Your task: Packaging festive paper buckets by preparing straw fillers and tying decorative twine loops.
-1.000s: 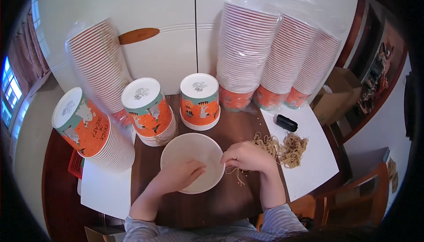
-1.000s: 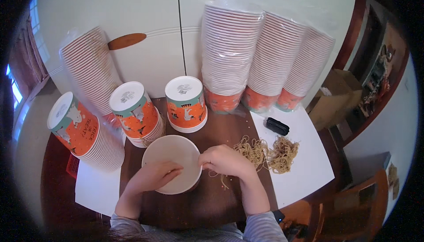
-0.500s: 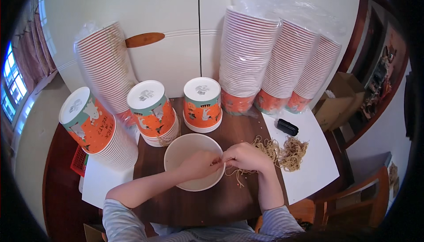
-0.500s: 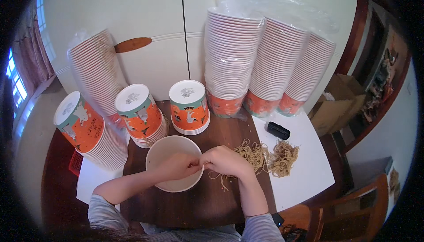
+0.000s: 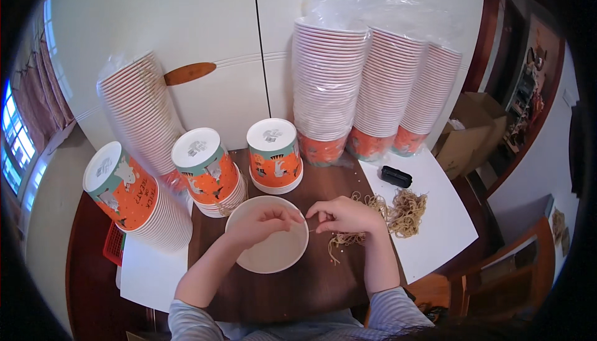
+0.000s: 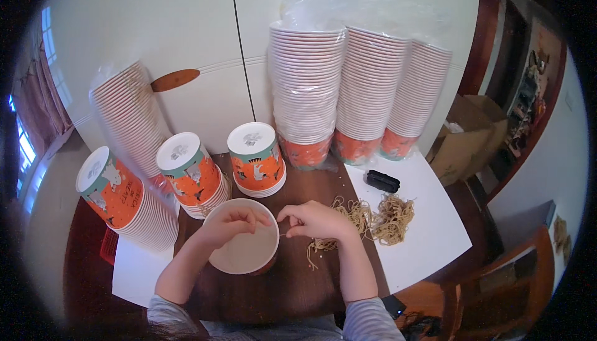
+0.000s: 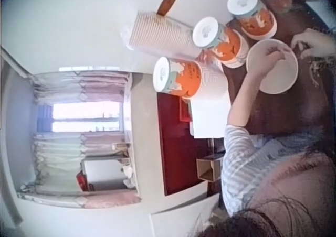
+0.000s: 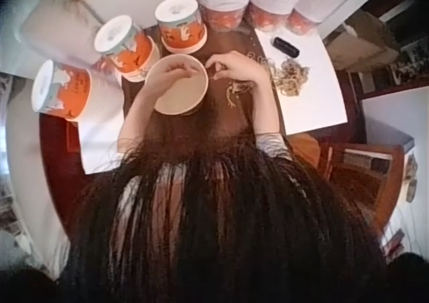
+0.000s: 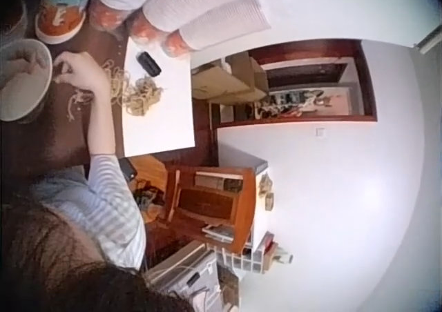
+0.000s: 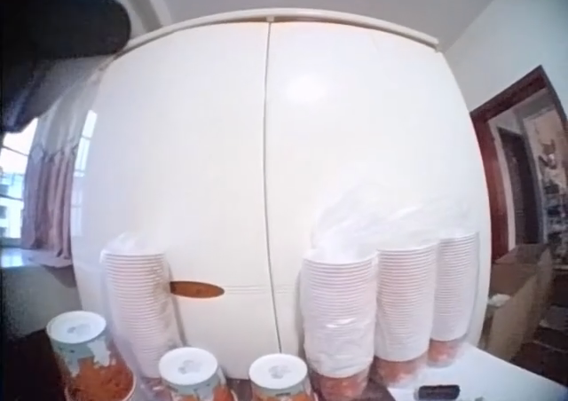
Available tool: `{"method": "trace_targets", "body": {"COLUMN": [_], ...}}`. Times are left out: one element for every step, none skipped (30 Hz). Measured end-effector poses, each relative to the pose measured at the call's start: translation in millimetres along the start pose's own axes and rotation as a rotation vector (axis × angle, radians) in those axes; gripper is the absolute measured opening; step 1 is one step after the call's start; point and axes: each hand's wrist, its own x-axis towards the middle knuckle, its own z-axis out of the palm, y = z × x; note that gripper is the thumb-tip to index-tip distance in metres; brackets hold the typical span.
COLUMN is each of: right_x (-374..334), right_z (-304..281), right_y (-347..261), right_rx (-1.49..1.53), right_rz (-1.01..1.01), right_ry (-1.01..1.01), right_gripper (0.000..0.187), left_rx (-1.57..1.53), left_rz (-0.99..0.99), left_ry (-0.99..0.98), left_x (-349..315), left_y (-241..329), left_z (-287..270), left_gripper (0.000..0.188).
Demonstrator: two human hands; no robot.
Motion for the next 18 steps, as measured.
{"method": "trace_targets", "body": {"right_x": [-2.5, -5.9, -7.2, -7.6, -7.7, -7.1, -5.1, -6.3, -7.2, -8.5, -5.2, -2.3, 0.1, 1.7, 3.1, 5.3, 8.1, 10.7], "right_z": [-1.2, -1.2, -1.3, -1.5, -2.7, -3.3, -2.5, -2.5, -2.4, -2.8, -0.4, 2.3, 5.9, 9.2, 11.5, 9.8, 11.5, 13.6], "right_y": [2.3, 6.6, 8.2, 6.8, 2.8, -1.5, -5.7, -10.0, -13.6, -16.1, -18.1, -19.7, -20.7, -22.9, -25.2, -28.5, -28.7, -28.5], "right_rx": [-0.002, -0.041, -0.081, -0.084, -0.022, 0.04, 0.034, 0.066, 0.099, 0.103, 0.124, 0.147, 0.149, 0.159, 0.17, 0.15, 0.155, 0.162], "right_rz": [-0.001, -0.009, -0.016, -0.009, -0.023, -0.035, -0.026, -0.11, -0.193, -0.195, -0.178, -0.162, -0.159, -0.215, -0.272, -0.29, -0.288, -0.332], "right_ry": [0.004, -0.014, -0.033, -0.03, -0.017, -0.006, -0.009, 0.051, 0.11, 0.106, 0.095, 0.084, 0.072, 0.108, 0.145, 0.146, 0.14, 0.165], "right_gripper": [0.025, 0.024, 0.023, 0.023, 0.02, 0.017, 0.017, 0.014, 0.011, 0.011, 0.009, 0.007, 0.007, 0.006, 0.006, 0.005, 0.005, 0.007], "left_rx": [-0.087, -0.176, -0.176, -0.152, -0.13, -0.136, -0.107, -0.069, -0.071, 0.056, 0.171, 0.16, 0.307, 0.455, 0.449, 0.452, 0.457, 0.454], "left_rz": [0.037, 0.072, 0.074, 0.093, 0.113, 0.118, 0.132, 0.137, 0.134, 0.216, 0.298, 0.294, 0.274, 0.254, 0.25, 0.241, 0.231, 0.225], "left_ry": [-0.062, -0.129, -0.137, -0.152, -0.164, -0.168, -0.078, 0.02, 0.024, 0.084, 0.147, 0.154, 0.146, 0.131, 0.132, 0.113, 0.096, 0.097], "left_x": [-0.5, -0.1, -1.9, -5.5, -8.9, -13.1, -18.0, -20.9, -18.9, -14.2, -11.4, -12.5, -15.3, -16.5, -16.1, -15.6, -16.2, -15.8], "left_y": [3.2, 4.8, 4.1, 1.0, -3.2, -7.6, -12.8, -13.7, -16.4, -20.2, -24.3, -24.4, -20.1, -16.2, -16.4, -17.2, -17.6, -18.1], "left_z": [-1.9, -3.7, -5.1, -5.8, -5.9, -4.6, -2.9, 2.5, 7.5, 13.5, 15.5, 17.0, 18.7, 19.1, 19.1, 19.2, 19.9, 20.1], "left_gripper": [0.007, 0.008, 0.008, 0.007, 0.007, 0.007, 0.008, 0.011, 0.011, 0.015, 0.019, 0.019, 0.02, 0.02, 0.02, 0.019, 0.019, 0.019]}}
